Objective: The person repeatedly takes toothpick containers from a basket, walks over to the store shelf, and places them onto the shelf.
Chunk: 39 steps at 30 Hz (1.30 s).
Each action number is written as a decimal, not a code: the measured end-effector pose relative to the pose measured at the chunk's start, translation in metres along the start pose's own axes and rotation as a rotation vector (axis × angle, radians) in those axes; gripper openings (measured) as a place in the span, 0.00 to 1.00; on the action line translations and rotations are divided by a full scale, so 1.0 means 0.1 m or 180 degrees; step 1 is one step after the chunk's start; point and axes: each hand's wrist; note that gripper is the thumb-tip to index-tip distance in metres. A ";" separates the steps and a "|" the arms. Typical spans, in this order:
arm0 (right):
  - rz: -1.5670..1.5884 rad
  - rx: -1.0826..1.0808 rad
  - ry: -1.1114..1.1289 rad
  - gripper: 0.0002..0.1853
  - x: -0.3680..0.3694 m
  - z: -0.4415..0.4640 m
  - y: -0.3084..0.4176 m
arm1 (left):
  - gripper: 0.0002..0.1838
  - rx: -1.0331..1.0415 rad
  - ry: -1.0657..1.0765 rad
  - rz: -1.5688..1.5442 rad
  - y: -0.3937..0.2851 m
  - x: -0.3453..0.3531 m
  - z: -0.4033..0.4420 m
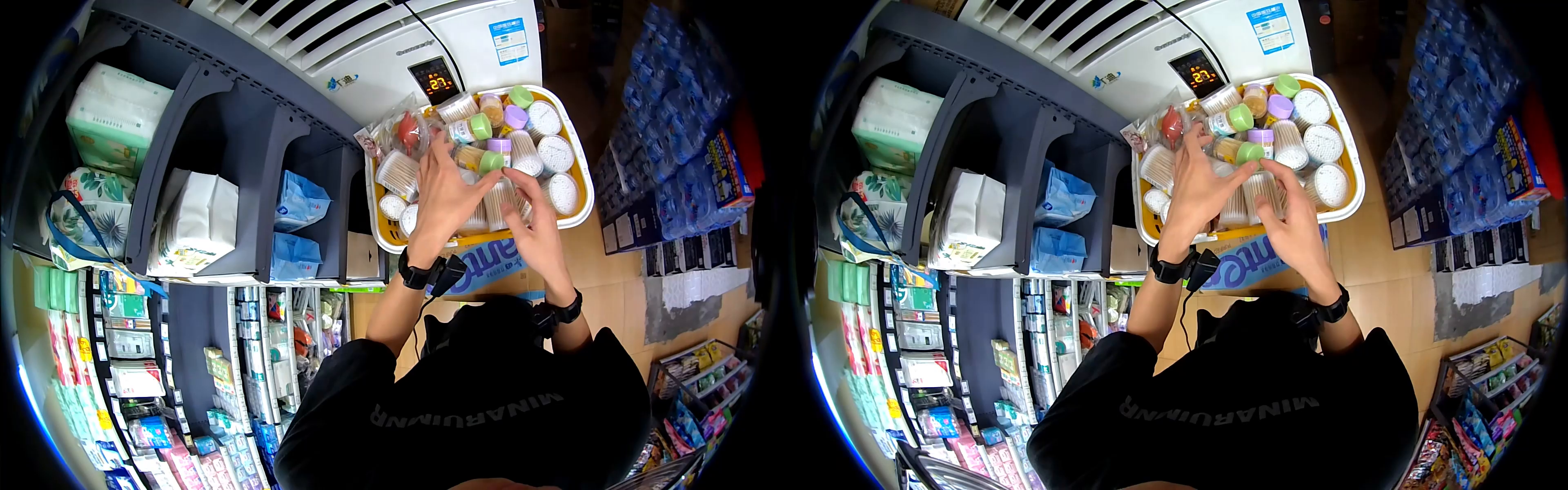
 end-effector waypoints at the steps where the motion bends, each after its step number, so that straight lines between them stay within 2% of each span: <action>1: -0.0007 0.0012 0.0011 0.27 0.00 0.00 -0.01 | 0.60 0.0002 0.0007 0.0003 0.01 0.01 0.00; 20: -0.0138 -0.0075 0.0055 0.29 0.04 0.01 0.01 | 0.54 -0.0126 -0.0227 -0.0055 0.00 0.06 0.04; 25: -0.0225 -0.0417 -0.0054 0.29 0.02 -0.02 0.10 | 0.53 -0.0088 -0.0454 -0.0135 -0.12 -0.06 -0.03; 30: 0.0218 -0.0479 -0.0256 0.29 0.11 -0.07 0.23 | 0.49 -0.0324 -0.0561 -0.1220 -0.29 -0.32 -0.12; 34: 0.0725 -0.0521 -0.0141 0.28 0.19 -0.10 0.24 | 0.48 -0.0212 -0.0636 -0.1414 -0.30 -0.42 -0.27; 37: 0.0790 -0.0570 0.0015 0.26 0.22 -0.16 0.23 | 0.45 -0.0389 -0.0601 -0.1551 -0.32 -0.51 -0.40; 39: 0.0840 -0.0534 0.0053 0.26 0.25 -0.21 0.22 | 0.41 -0.0276 -0.0526 -0.1707 -0.31 -0.57 -0.50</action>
Point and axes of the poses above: each hand's wrist, its own z-axis towards the middle knuckle, its own x-axis out of the palm, y = z × x, and after that the axes turned 14 degrees about x, right-handed
